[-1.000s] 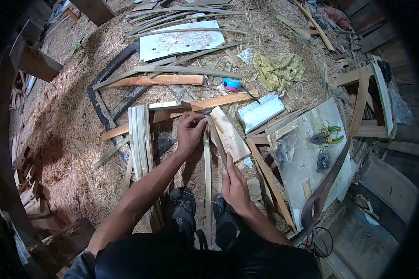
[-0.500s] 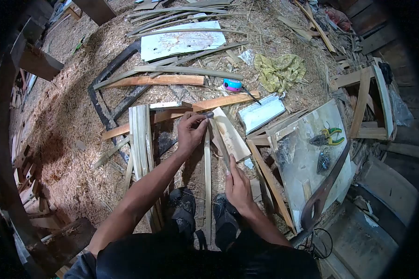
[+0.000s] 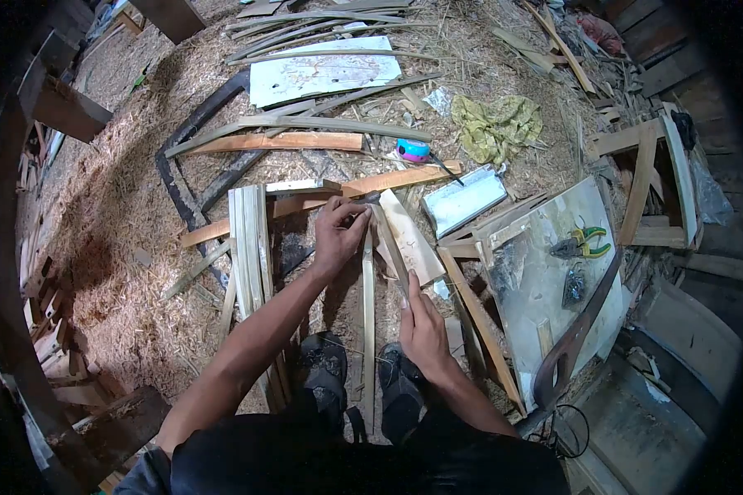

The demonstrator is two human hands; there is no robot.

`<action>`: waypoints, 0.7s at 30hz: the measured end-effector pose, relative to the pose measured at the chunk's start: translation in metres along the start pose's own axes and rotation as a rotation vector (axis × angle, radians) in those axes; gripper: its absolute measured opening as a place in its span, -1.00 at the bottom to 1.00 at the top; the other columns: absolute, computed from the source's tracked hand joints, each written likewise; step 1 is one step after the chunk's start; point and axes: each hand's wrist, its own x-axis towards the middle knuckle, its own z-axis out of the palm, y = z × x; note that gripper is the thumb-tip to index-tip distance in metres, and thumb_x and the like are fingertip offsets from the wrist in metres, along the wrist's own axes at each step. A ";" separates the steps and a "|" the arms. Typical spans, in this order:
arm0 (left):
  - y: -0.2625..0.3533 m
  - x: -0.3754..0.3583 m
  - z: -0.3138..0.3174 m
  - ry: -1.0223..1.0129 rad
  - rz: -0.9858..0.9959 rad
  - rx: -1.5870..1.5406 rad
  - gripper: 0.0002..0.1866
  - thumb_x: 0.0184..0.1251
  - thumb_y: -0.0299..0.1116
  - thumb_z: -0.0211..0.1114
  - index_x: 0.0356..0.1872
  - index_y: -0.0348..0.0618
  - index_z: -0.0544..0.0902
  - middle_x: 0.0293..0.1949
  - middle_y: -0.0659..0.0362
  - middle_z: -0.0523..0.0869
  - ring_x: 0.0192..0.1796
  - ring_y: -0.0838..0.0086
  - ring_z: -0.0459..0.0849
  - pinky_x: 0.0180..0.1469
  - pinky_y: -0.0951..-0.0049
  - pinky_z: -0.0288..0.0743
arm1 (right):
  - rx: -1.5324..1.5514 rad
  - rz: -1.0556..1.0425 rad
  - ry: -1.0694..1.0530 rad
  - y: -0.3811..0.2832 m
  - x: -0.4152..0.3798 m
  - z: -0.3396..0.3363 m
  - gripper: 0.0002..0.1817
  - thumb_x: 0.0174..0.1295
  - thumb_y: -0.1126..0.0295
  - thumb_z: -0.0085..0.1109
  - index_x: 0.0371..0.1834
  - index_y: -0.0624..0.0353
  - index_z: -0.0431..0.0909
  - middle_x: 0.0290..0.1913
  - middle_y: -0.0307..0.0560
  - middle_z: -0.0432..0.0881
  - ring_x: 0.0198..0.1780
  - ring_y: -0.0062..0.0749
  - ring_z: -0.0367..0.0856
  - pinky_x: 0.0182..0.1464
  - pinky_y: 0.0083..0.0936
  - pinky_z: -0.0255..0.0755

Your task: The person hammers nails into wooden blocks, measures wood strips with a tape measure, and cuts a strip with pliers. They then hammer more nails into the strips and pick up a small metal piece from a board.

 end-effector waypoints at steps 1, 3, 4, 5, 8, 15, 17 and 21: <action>-0.002 0.000 -0.002 -0.007 0.018 0.035 -0.88 0.19 -0.49 0.48 -0.25 -0.24 0.78 -0.30 0.09 0.64 -0.25 0.34 0.65 -0.21 0.39 0.54 | -0.013 0.010 -0.030 0.001 0.000 0.000 -0.39 0.44 0.53 -0.03 0.56 0.36 0.17 -0.09 0.41 0.62 -0.09 0.27 0.63 -0.01 -0.08 0.50; -0.003 -0.002 -0.002 -0.008 0.032 0.062 -0.88 0.22 -0.49 0.47 -0.23 -0.25 0.77 -0.28 0.11 0.65 -0.24 0.40 0.65 -0.21 0.43 0.54 | -0.039 0.031 -0.088 0.004 -0.001 -0.001 -0.39 0.46 0.51 -0.04 0.57 0.36 0.16 -0.04 0.43 0.62 -0.05 0.28 0.64 0.02 -0.08 0.50; -0.003 -0.002 -0.001 -0.003 0.029 0.054 -0.88 0.22 -0.50 0.47 -0.23 -0.25 0.77 -0.27 0.11 0.65 -0.24 0.39 0.65 -0.20 0.42 0.54 | -0.022 0.060 -0.078 0.003 0.000 -0.002 -0.40 0.47 0.50 -0.04 0.57 0.35 0.16 -0.01 0.44 0.62 -0.02 0.28 0.64 0.04 -0.08 0.50; -0.003 -0.002 -0.001 0.002 0.027 0.046 -0.89 0.23 -0.50 0.46 -0.23 -0.25 0.77 -0.27 0.11 0.65 -0.23 0.39 0.65 -0.19 0.41 0.54 | -0.004 0.088 -0.067 0.001 0.003 -0.003 -0.40 0.48 0.49 -0.05 0.57 0.35 0.16 0.02 0.45 0.62 0.01 0.28 0.65 0.06 -0.08 0.50; 0.001 -0.003 -0.002 0.023 0.031 -0.034 -0.86 0.25 -0.48 0.44 -0.20 -0.25 0.73 -0.26 0.12 0.64 -0.22 0.40 0.64 -0.19 0.41 0.53 | 0.040 0.139 -0.047 -0.007 0.006 -0.007 -0.41 0.49 0.48 -0.06 0.57 0.35 0.16 0.08 0.46 0.62 0.08 0.28 0.64 0.11 -0.09 0.50; 0.006 0.000 -0.001 -0.035 -0.190 -0.039 -0.81 0.25 -0.45 0.40 -0.15 -0.26 0.67 -0.28 0.16 0.62 -0.27 0.49 0.63 -0.18 0.46 0.53 | 0.012 0.023 -0.063 -0.002 -0.001 -0.001 -0.41 0.46 0.50 -0.05 0.54 0.42 0.17 0.10 0.48 0.61 0.06 0.31 0.65 0.11 -0.09 0.51; 0.004 0.000 0.000 -0.040 -0.212 -0.038 -0.80 0.24 -0.45 0.41 -0.15 -0.26 0.66 -0.28 0.16 0.63 -0.28 0.49 0.62 -0.18 0.46 0.53 | 0.004 -0.006 -0.035 -0.004 0.001 -0.002 -0.41 0.45 0.51 -0.05 0.53 0.43 0.18 0.08 0.47 0.62 0.02 0.29 0.66 0.08 -0.09 0.52; -0.003 0.000 0.002 -0.005 -0.136 0.005 -0.80 0.24 -0.44 0.42 -0.17 -0.27 0.65 -0.29 0.15 0.63 -0.30 0.51 0.61 -0.20 0.47 0.52 | 0.001 -0.044 -0.005 -0.005 0.002 -0.003 -0.41 0.45 0.51 -0.04 0.53 0.41 0.19 -0.03 0.43 0.63 -0.09 0.25 0.67 0.00 -0.09 0.54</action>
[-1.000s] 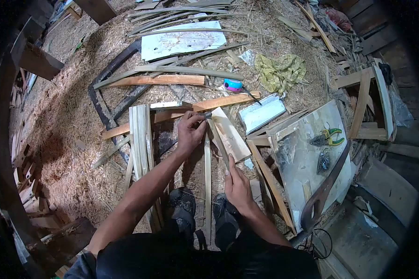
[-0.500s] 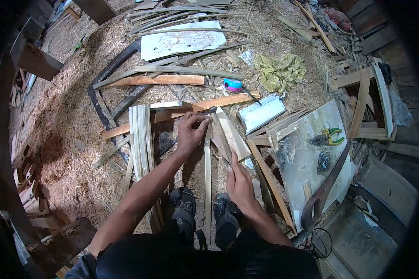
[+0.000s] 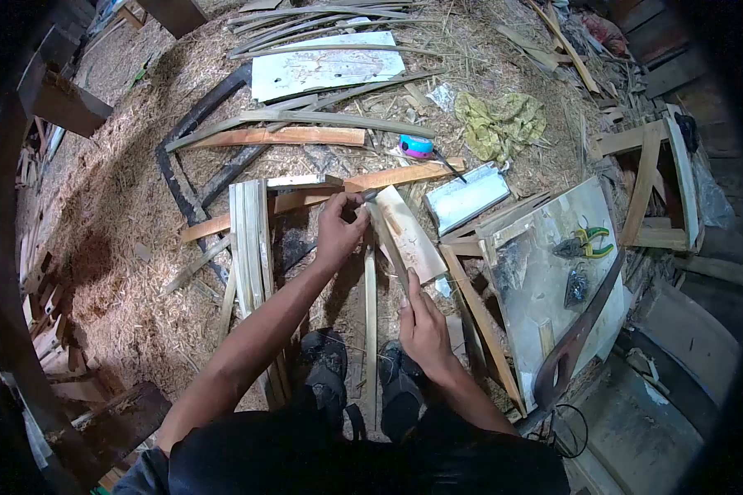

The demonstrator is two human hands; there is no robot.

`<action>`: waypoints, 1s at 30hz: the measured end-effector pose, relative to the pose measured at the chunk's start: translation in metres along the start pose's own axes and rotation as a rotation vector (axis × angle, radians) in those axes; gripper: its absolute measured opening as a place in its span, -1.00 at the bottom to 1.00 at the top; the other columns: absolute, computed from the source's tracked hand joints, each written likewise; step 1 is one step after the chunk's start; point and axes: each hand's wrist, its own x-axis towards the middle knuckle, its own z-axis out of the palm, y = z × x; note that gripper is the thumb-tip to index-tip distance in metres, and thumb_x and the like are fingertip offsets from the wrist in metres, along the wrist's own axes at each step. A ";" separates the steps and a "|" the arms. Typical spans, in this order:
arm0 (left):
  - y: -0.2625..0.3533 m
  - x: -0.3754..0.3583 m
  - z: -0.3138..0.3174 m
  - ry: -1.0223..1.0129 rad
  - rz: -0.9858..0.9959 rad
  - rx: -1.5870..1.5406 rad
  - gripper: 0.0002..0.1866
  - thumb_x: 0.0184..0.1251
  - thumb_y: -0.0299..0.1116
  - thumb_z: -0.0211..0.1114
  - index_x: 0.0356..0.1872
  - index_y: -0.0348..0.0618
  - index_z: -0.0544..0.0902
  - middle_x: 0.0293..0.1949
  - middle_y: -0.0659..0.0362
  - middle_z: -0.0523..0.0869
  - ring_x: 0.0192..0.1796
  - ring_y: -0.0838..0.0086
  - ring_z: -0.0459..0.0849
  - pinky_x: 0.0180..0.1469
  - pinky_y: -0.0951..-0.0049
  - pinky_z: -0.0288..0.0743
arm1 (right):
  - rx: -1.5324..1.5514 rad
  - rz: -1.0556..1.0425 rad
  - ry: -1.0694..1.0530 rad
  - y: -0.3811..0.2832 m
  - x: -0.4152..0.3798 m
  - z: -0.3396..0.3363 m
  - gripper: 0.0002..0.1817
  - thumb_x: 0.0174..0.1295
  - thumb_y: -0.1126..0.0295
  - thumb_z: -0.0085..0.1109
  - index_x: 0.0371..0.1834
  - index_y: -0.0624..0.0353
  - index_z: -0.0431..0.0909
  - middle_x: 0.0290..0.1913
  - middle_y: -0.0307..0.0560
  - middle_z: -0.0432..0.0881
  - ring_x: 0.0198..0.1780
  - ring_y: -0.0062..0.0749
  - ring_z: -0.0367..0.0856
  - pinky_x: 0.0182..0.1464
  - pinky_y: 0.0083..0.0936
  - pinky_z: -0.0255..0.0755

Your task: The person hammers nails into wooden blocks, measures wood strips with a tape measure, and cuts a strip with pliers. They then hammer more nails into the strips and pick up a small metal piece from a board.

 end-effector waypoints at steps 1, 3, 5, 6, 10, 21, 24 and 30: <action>0.001 0.000 0.000 -0.005 -0.019 0.008 -0.80 0.23 -0.43 0.42 -0.17 -0.27 0.64 -0.29 0.15 0.63 -0.31 0.51 0.60 -0.21 0.47 0.52 | -0.018 0.029 -0.035 0.000 0.001 -0.002 -0.41 0.44 0.52 -0.03 0.53 0.41 0.19 -0.06 0.42 0.63 -0.12 0.24 0.67 -0.03 -0.10 0.54; 0.003 0.000 0.000 -0.013 -0.060 0.024 -0.80 0.23 -0.43 0.42 -0.18 -0.28 0.64 -0.30 0.15 0.63 -0.32 0.52 0.59 -0.22 0.48 0.51 | -0.054 0.087 -0.108 -0.001 0.003 -0.006 -0.41 0.43 0.53 -0.02 0.54 0.39 0.20 -0.12 0.39 0.63 -0.17 0.22 0.66 -0.08 -0.11 0.53; 0.002 0.000 0.000 0.000 -0.023 0.009 -0.80 0.23 -0.43 0.42 -0.19 -0.28 0.64 -0.31 0.16 0.62 -0.34 0.52 0.58 -0.23 0.48 0.50 | -0.041 0.010 -0.028 -0.002 0.004 -0.003 -0.40 0.43 0.54 -0.01 0.54 0.36 0.21 -0.16 0.37 0.62 -0.20 0.21 0.64 -0.11 -0.11 0.53; 0.003 -0.001 0.000 0.005 -0.006 0.000 -0.80 0.22 -0.43 0.42 -0.19 -0.28 0.64 -0.32 0.16 0.62 -0.35 0.52 0.57 -0.24 0.48 0.50 | -0.036 -0.026 0.011 -0.002 0.003 -0.002 -0.40 0.42 0.54 0.00 0.54 0.34 0.21 -0.18 0.37 0.61 -0.21 0.21 0.64 -0.12 -0.11 0.52; 0.004 0.001 0.000 -0.026 -0.080 0.002 -0.80 0.16 -0.43 0.43 -0.21 -0.25 0.66 -0.32 0.06 0.65 -0.28 0.32 0.64 -0.17 0.35 0.55 | -0.042 0.030 -0.040 0.004 0.005 -0.003 -0.40 0.42 0.54 0.00 0.54 0.35 0.22 -0.14 0.39 0.62 -0.16 0.24 0.64 -0.08 -0.09 0.52; 0.001 0.000 -0.002 -0.025 0.069 0.002 -0.75 0.24 -0.42 0.39 -0.09 -0.27 0.64 -0.26 0.10 0.63 -0.22 0.38 0.61 -0.10 0.38 0.52 | 0.048 0.046 0.020 -0.005 0.005 -0.005 -0.42 0.46 0.52 -0.03 0.53 0.40 0.20 0.06 0.47 0.63 0.04 0.25 0.68 0.06 -0.12 0.53; 0.004 -0.003 -0.010 -0.059 0.177 -0.006 -0.70 0.15 -0.43 0.34 -0.07 -0.25 0.62 -0.23 0.01 0.65 -0.14 0.15 0.65 0.00 0.23 0.54 | 0.031 0.031 -0.005 0.002 0.002 -0.003 -0.42 0.47 0.51 -0.03 0.53 0.40 0.20 0.05 0.47 0.63 0.04 0.25 0.68 0.06 -0.13 0.53; 0.005 -0.002 -0.007 -0.059 0.083 0.020 -0.65 0.10 -0.42 0.33 -0.05 -0.29 0.57 -0.21 -0.05 0.64 -0.13 0.08 0.64 0.00 0.16 0.53 | 0.000 0.015 0.018 0.002 -0.002 -0.002 -0.43 0.45 0.52 -0.02 0.51 0.43 0.22 0.02 0.47 0.63 -0.01 0.25 0.69 0.03 -0.16 0.54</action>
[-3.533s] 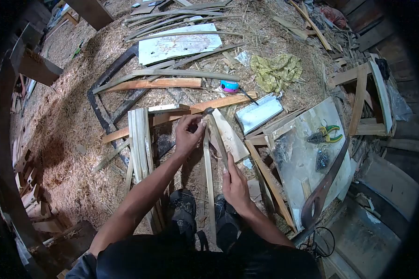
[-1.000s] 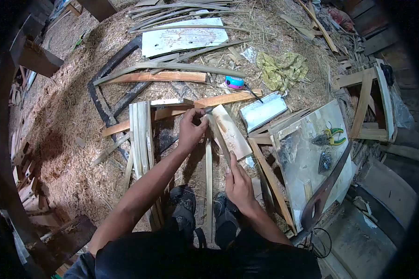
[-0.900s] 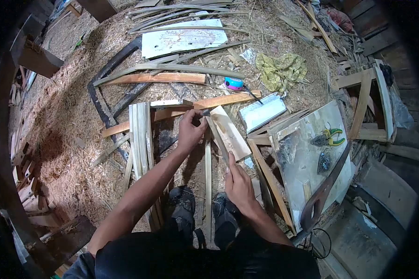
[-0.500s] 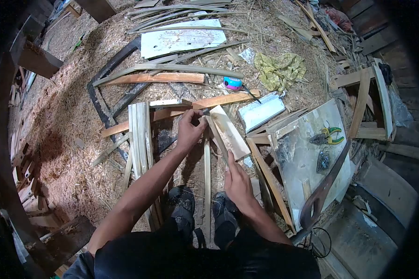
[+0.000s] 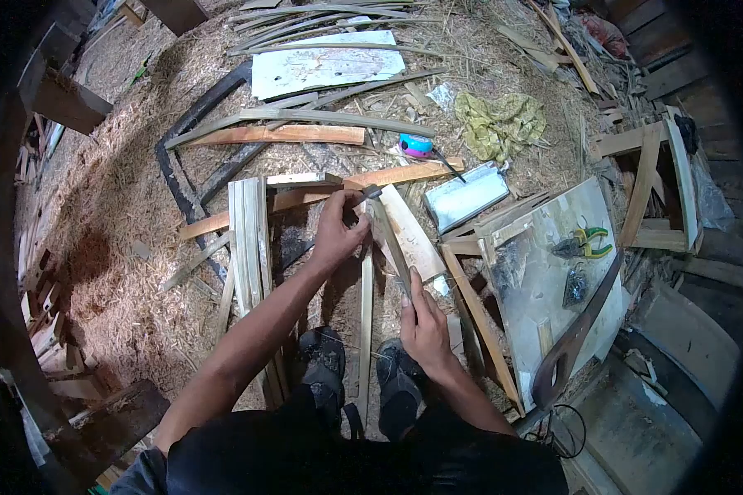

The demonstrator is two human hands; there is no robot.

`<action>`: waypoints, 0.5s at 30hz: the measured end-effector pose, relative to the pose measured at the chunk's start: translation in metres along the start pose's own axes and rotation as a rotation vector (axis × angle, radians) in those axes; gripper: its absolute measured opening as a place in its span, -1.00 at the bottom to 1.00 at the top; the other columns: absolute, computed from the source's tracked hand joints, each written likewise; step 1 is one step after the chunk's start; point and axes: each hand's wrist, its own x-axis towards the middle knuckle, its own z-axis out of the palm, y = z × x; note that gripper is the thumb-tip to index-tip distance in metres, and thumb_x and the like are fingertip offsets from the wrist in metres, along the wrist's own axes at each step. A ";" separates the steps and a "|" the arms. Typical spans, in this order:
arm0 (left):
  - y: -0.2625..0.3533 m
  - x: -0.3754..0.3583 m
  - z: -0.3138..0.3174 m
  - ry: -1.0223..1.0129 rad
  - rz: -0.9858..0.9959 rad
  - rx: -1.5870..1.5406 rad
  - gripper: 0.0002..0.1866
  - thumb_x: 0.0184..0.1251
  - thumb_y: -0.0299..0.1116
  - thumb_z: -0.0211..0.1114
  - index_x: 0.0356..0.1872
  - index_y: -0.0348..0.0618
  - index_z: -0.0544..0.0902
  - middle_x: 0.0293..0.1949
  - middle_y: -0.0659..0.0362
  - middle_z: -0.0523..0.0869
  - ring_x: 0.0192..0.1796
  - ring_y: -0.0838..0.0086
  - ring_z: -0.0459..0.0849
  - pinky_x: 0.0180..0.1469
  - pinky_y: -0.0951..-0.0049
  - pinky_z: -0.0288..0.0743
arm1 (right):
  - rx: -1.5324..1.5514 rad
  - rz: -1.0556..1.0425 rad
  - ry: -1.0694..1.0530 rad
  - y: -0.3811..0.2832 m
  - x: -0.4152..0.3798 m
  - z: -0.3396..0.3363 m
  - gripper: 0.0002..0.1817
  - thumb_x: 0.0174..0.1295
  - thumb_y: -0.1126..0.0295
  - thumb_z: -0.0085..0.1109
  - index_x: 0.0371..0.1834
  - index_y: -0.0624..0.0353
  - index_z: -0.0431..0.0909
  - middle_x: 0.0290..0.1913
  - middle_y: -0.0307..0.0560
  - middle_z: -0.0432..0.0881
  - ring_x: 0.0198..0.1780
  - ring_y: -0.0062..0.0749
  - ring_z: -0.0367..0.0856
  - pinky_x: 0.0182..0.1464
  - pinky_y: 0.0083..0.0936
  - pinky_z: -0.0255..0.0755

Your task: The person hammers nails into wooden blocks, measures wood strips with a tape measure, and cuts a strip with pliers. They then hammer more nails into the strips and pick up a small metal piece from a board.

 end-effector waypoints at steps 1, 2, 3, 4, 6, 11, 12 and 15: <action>0.000 0.000 0.000 0.000 -0.011 0.024 -0.65 0.10 -0.41 0.33 -0.06 -0.29 0.56 -0.21 -0.06 0.64 -0.12 0.07 0.64 0.00 0.16 0.53 | -0.015 0.014 -0.023 0.004 0.000 0.001 -0.43 0.45 0.52 -0.02 0.51 0.43 0.23 0.02 0.47 0.63 -0.02 0.25 0.69 0.02 -0.16 0.54; 0.000 0.001 -0.002 -0.019 -0.027 0.033 -0.63 0.11 -0.41 0.35 -0.03 -0.29 0.56 -0.17 -0.05 0.64 -0.09 0.10 0.65 0.02 0.20 0.54 | -0.029 0.029 -0.046 0.010 -0.001 0.002 -0.43 0.45 0.52 -0.02 0.51 0.43 0.23 0.01 0.46 0.63 -0.03 0.25 0.69 0.02 -0.15 0.54; 0.000 0.001 -0.003 -0.037 -0.043 0.043 -0.61 0.13 -0.40 0.36 0.00 -0.29 0.56 -0.14 -0.04 0.65 -0.07 0.14 0.66 0.04 0.23 0.54 | -0.042 0.043 -0.069 0.011 0.000 0.003 -0.43 0.44 0.52 -0.02 0.51 0.43 0.23 0.01 0.46 0.63 -0.04 0.26 0.69 0.01 -0.15 0.55; 0.000 0.000 -0.004 -0.059 -0.063 0.051 -0.59 0.14 -0.40 0.38 0.03 -0.29 0.56 -0.11 -0.03 0.66 -0.04 0.17 0.67 0.06 0.27 0.55 | -0.024 0.027 -0.038 0.010 -0.001 0.002 -0.44 0.44 0.52 -0.02 0.51 0.42 0.23 0.01 0.47 0.63 -0.04 0.26 0.69 0.01 -0.14 0.54; -0.002 0.000 -0.002 -0.043 -0.037 0.060 -0.59 0.14 -0.39 0.39 0.02 -0.29 0.56 -0.11 -0.03 0.66 -0.05 0.17 0.67 0.05 0.27 0.55 | 0.009 -0.006 0.023 0.006 0.000 -0.002 -0.44 0.44 0.52 -0.03 0.51 0.41 0.24 0.00 0.47 0.63 -0.05 0.27 0.69 0.01 -0.12 0.54; -0.006 0.000 0.002 -0.023 -0.011 0.041 -0.60 0.13 -0.39 0.40 0.00 -0.29 0.56 -0.12 -0.02 0.66 -0.06 0.18 0.67 0.03 0.27 0.55 | -0.025 0.118 -0.103 -0.001 0.008 -0.012 -0.45 0.47 0.50 -0.02 0.51 0.39 0.24 0.03 0.48 0.64 0.01 0.27 0.70 0.04 -0.14 0.56; -0.006 0.000 0.001 -0.024 -0.004 0.041 -0.60 0.14 -0.39 0.40 0.00 -0.29 0.57 -0.12 -0.02 0.66 -0.07 0.18 0.67 0.03 0.27 0.55 | -0.019 0.170 -0.139 -0.002 0.010 -0.015 -0.45 0.47 0.50 -0.02 0.51 0.38 0.24 0.04 0.48 0.64 0.03 0.28 0.70 0.05 -0.15 0.56; -0.006 -0.001 -0.001 -0.025 -0.007 0.040 -0.60 0.13 -0.39 0.40 0.00 -0.29 0.57 -0.13 -0.02 0.65 -0.06 0.18 0.67 0.03 0.27 0.56 | 0.044 0.117 -0.027 0.001 0.006 -0.013 -0.44 0.48 0.47 -0.02 0.53 0.33 0.24 0.06 0.48 0.64 0.04 0.27 0.70 0.06 -0.17 0.57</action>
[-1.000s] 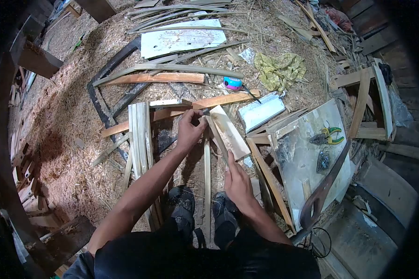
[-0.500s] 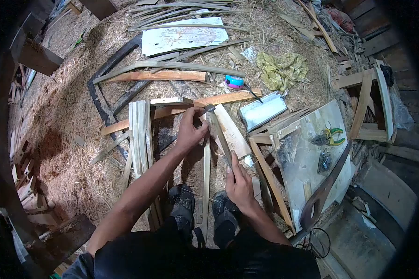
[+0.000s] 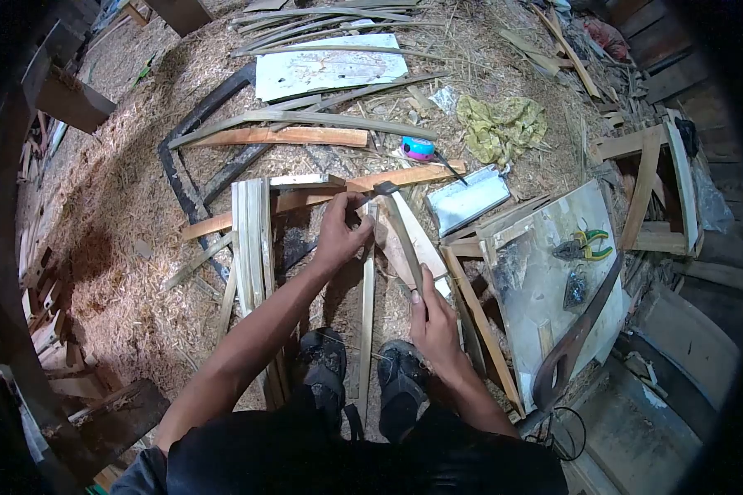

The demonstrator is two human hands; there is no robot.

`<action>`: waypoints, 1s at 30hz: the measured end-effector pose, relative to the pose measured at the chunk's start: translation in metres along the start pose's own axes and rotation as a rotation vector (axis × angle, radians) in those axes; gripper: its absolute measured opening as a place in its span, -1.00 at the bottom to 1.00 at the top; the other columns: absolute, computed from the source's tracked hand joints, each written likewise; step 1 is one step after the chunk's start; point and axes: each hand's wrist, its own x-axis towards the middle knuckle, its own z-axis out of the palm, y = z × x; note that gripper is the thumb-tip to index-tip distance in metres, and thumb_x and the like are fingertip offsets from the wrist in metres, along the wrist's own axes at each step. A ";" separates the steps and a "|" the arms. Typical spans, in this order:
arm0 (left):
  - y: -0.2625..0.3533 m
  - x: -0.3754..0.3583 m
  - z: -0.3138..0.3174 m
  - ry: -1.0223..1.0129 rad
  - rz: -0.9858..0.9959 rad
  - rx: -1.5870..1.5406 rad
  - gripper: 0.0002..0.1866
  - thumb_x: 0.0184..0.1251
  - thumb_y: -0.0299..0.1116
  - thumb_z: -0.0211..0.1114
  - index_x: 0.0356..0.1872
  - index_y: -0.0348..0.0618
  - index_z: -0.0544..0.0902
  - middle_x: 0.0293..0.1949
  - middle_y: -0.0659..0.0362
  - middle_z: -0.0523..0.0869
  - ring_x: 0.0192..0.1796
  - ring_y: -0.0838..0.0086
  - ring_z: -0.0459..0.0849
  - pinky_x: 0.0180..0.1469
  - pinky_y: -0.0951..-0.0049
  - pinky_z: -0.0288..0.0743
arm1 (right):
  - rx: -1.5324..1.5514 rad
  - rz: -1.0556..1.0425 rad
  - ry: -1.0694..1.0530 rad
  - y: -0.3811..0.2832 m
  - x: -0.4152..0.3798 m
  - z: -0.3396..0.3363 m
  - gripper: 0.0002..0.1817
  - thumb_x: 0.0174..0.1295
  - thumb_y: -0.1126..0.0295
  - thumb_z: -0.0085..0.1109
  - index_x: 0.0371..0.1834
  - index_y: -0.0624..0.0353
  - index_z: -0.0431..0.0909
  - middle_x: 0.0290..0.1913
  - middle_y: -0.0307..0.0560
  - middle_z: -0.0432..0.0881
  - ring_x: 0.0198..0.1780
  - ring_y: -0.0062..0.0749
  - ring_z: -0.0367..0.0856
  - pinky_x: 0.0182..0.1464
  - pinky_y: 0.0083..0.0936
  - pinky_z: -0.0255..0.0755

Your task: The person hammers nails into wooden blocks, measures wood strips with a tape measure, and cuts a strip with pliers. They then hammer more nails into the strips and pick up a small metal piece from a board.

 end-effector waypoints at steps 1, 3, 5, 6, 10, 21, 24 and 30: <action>0.001 0.000 0.001 -0.001 -0.001 -0.003 -0.60 0.13 -0.39 0.40 0.00 -0.28 0.57 -0.13 -0.02 0.65 -0.06 0.18 0.66 0.03 0.27 0.56 | -0.047 -0.042 -0.017 0.002 0.003 0.001 -0.44 0.49 0.47 -0.02 0.55 0.29 0.23 0.07 0.47 0.64 0.02 0.24 0.72 0.03 -0.18 0.58; 0.002 0.000 0.000 -0.019 -0.021 0.013 -0.60 0.14 -0.39 0.39 0.00 -0.28 0.57 -0.12 -0.02 0.64 -0.05 0.17 0.65 0.04 0.26 0.55 | -0.088 0.009 -0.085 0.005 0.007 -0.004 -0.43 0.49 0.48 -0.02 0.55 0.30 0.23 0.06 0.47 0.64 0.03 0.20 0.73 0.01 -0.20 0.58; 0.001 0.000 -0.001 -0.026 -0.006 0.028 -0.61 0.16 -0.39 0.39 0.01 -0.28 0.56 -0.12 -0.03 0.63 -0.04 0.16 0.64 0.07 0.25 0.54 | -0.086 -0.016 -0.038 0.005 0.008 -0.003 -0.45 0.48 0.47 0.00 0.53 0.31 0.26 0.01 0.44 0.66 0.00 0.15 0.74 -0.02 -0.22 0.59; 0.001 0.000 -0.002 -0.024 0.018 0.032 -0.61 0.17 -0.39 0.40 0.01 -0.28 0.56 -0.12 -0.03 0.63 -0.03 0.15 0.64 0.08 0.25 0.53 | -0.065 -0.065 0.044 0.006 0.007 0.002 -0.46 0.48 0.46 0.02 0.50 0.32 0.28 -0.03 0.41 0.68 -0.04 0.13 0.75 -0.05 -0.23 0.59; 0.018 -0.012 -0.010 0.083 0.054 0.125 -0.66 0.20 -0.35 0.41 -0.08 -0.28 0.55 -0.12 -0.09 0.63 0.01 0.04 0.61 0.12 0.10 0.48 | 0.026 0.020 0.104 0.015 0.003 0.014 -0.55 0.43 0.40 0.15 0.33 0.35 0.42 -0.23 0.23 0.73 -0.22 -0.05 0.77 -0.15 -0.27 0.58; 0.022 -0.044 -0.008 -0.208 -0.422 -0.037 -0.56 0.18 -0.13 0.56 -0.21 -0.32 0.63 -0.44 0.03 0.76 -0.42 0.33 0.74 -0.30 0.30 0.60 | 0.162 0.118 0.108 0.021 0.022 0.042 -0.70 0.43 0.38 0.15 0.11 0.34 0.46 -0.23 0.21 0.68 -0.21 0.01 0.71 -0.12 -0.17 0.52; 0.006 -0.042 -0.003 -0.304 -0.486 -0.100 -0.65 0.27 -0.20 0.49 -0.19 -0.30 0.63 -0.46 0.06 0.75 -0.43 0.44 0.71 -0.34 0.33 0.57 | 0.148 0.037 0.132 0.024 0.051 0.053 -0.70 0.43 0.41 0.12 0.12 0.35 0.41 -0.12 0.29 0.60 -0.07 0.22 0.63 -0.02 -0.07 0.47; 0.008 -0.057 0.014 -0.240 -0.701 -0.623 -0.78 0.62 -0.21 0.13 -0.20 -0.12 0.49 -0.54 0.33 0.49 -0.62 0.59 0.40 -0.57 0.51 0.33 | -0.060 -0.051 0.182 0.040 0.088 0.066 -0.66 0.31 0.50 0.25 0.04 0.32 0.33 -0.08 0.32 0.48 0.01 0.33 0.50 0.04 0.01 0.38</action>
